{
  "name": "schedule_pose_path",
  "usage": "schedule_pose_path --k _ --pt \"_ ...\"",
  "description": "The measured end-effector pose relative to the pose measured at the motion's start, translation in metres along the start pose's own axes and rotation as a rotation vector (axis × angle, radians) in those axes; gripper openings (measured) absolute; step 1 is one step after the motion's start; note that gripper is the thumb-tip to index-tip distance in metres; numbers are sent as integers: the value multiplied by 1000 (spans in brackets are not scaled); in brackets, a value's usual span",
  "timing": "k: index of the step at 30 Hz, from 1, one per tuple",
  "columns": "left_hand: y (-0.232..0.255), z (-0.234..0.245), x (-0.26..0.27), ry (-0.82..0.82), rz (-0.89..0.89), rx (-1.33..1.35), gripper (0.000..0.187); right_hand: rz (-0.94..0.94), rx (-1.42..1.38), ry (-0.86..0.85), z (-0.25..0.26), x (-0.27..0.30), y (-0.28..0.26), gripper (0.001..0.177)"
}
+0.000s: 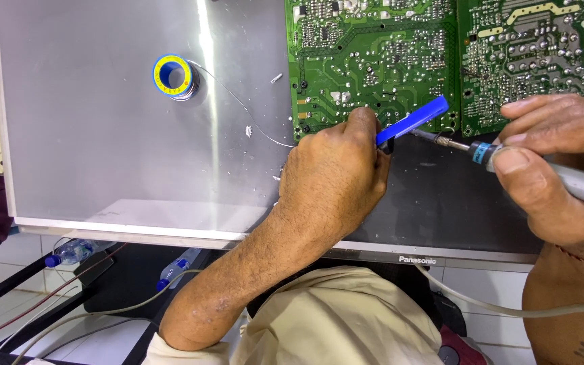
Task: The person uses a soldering iron and tweezers to work on a green circuit board. They apply solder to various points on the board while holding components in place with the tweezers. The task involves precise hand movements to connect or repair electronic components.
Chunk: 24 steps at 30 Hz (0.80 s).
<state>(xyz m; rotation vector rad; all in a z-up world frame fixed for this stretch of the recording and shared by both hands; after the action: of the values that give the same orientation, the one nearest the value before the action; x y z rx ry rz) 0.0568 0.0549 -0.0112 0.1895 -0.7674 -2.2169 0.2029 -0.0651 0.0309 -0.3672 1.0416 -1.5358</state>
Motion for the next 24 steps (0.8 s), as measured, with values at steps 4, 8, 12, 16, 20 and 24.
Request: schedule_pose_path --k 4,8,12,16,20,24 --pt "1 1 0 26 -26 7 20 36 -12 4 0 2 0 12" --pt "0 -1 0 -3 -5 -5 21 19 -12 14 -1 0 -2 11" --pt "0 -1 0 4 2 -22 21 -1 -21 29 -1 0 -3 11" --pt "0 0 0 -24 22 -8 21 33 -26 29 0 2 0 11" --pt "0 0 0 -8 17 18 18 46 -11 14 0 2 0 12" --pt "0 1 0 -1 7 16 19 -18 12 -9 -1 -2 -2 13"
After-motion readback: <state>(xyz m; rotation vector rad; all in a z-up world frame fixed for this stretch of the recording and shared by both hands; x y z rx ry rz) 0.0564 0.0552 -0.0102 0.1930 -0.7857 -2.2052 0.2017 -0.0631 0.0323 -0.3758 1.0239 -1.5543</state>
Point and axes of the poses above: each hand's wrist, its own x-axis away from the middle knuckle, its own z-axis out of the back of the hand, y = z × x, the point moved 8 cm from there along -x, towards the middle knuckle, and after that the axes turned 3 degrees about y, right-handed, at the moved point
